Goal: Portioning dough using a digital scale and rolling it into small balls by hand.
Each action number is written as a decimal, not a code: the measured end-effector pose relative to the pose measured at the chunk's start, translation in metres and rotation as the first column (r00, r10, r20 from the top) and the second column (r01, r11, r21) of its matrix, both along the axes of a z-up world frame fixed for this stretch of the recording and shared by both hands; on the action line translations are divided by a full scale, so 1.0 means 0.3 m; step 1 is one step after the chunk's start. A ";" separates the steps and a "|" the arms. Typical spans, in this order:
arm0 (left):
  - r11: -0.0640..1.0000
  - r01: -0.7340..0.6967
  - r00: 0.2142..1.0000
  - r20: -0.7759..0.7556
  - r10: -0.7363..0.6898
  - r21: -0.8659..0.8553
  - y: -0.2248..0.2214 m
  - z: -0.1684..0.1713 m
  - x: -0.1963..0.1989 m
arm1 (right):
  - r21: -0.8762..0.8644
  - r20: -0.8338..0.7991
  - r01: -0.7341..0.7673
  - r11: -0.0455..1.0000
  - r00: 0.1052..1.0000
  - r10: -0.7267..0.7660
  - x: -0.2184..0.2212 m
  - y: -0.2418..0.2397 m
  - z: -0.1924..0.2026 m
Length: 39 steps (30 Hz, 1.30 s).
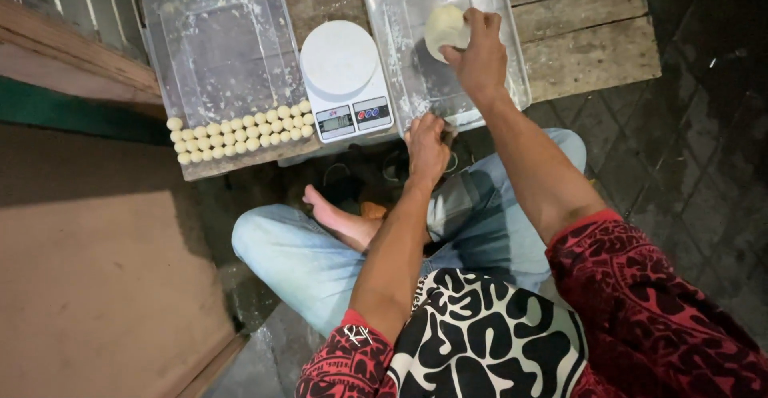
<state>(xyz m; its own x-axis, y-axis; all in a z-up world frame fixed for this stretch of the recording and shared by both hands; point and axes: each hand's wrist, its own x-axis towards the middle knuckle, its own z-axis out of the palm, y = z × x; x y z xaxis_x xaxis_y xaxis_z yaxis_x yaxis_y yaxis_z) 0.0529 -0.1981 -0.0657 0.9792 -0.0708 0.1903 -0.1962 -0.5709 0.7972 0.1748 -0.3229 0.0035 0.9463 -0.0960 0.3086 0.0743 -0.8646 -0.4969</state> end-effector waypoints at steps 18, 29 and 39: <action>0.998 0.039 0.999 0.002 -0.039 -0.045 0.006 -0.068 0.010 | -0.255 0.076 -0.044 0.966 0.995 0.066 -0.298 0.006 0.137; 0.999 0.048 0.999 0.023 -0.047 -0.011 0.011 -0.028 0.004 | -0.179 -0.151 -0.119 0.977 0.984 0.092 -0.272 0.002 -0.034; 0.997 0.071 0.997 0.043 -0.070 -0.028 0.021 -0.008 0.007 | -0.731 -0.017 0.066 0.680 0.993 -0.114 -0.127 -0.065 -0.205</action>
